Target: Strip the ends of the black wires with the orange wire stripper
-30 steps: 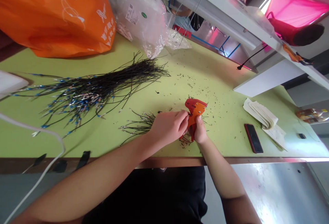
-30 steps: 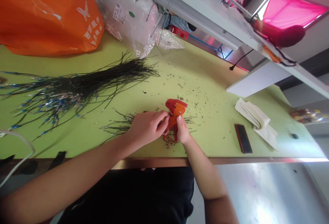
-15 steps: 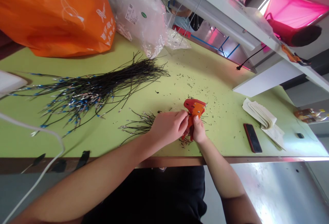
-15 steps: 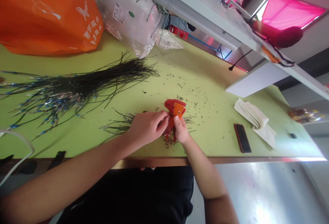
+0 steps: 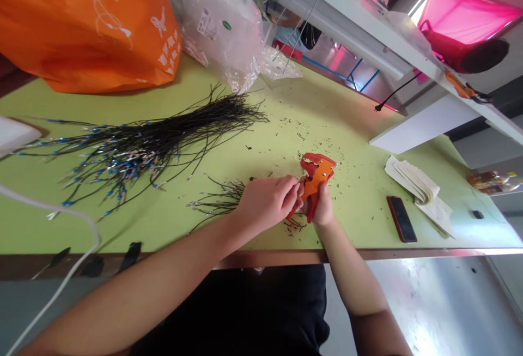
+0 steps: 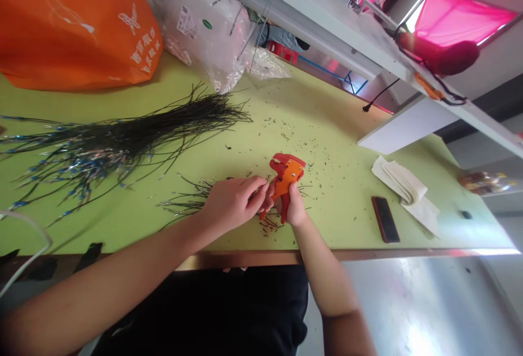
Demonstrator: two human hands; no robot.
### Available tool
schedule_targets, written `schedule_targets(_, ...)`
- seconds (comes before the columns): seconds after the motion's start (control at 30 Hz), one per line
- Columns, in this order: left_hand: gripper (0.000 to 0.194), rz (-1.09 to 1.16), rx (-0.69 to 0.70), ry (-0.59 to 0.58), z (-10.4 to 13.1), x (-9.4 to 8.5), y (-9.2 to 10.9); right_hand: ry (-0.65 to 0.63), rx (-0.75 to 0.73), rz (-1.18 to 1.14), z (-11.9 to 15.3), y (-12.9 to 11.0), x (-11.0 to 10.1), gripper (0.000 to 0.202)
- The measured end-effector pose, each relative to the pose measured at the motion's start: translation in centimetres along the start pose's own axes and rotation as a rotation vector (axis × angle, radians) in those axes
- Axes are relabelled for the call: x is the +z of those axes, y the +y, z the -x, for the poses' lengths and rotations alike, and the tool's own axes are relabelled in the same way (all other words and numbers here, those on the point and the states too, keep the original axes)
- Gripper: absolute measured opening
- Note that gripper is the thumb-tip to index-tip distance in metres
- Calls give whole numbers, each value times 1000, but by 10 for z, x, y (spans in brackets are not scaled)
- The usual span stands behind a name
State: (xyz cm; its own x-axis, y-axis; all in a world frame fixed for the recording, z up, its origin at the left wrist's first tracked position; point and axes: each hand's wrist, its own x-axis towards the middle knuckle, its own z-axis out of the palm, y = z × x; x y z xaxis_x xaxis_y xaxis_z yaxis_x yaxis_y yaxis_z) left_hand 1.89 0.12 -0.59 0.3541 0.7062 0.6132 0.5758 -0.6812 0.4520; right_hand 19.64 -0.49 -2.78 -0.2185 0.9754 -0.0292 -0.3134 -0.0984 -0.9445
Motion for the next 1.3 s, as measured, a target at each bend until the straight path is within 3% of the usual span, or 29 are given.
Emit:
schedule_targets(0.17, 22, 157, -118, -52, -4, -6, 1, -93, 40, 13, -1, 2, -4, 73)
schedule_targets(0.4, 27, 659, -338, -180, -12, -19, 4, -191, 0, -67, 0, 10, -12, 72)
schedule_targets(0.6, 33, 1039, -434, -287, -8, -14, 4, -281, -30, -79, 2, 13, -14, 73)
schedule_targets(0.73, 35, 952, -462, -301, -6, -11, 2, -266, -37, 13, 4, 15, -14, 74)
schedule_targets(1.1, 35, 687, -360, -283, -9, -14, 3, -301, 3, 63, 5, 16, -13, 78)
schedule_targets(1.3, 35, 403, -303, -247, -9, -13, 3, -154, 21, 41, 5, 26, -15, 78)
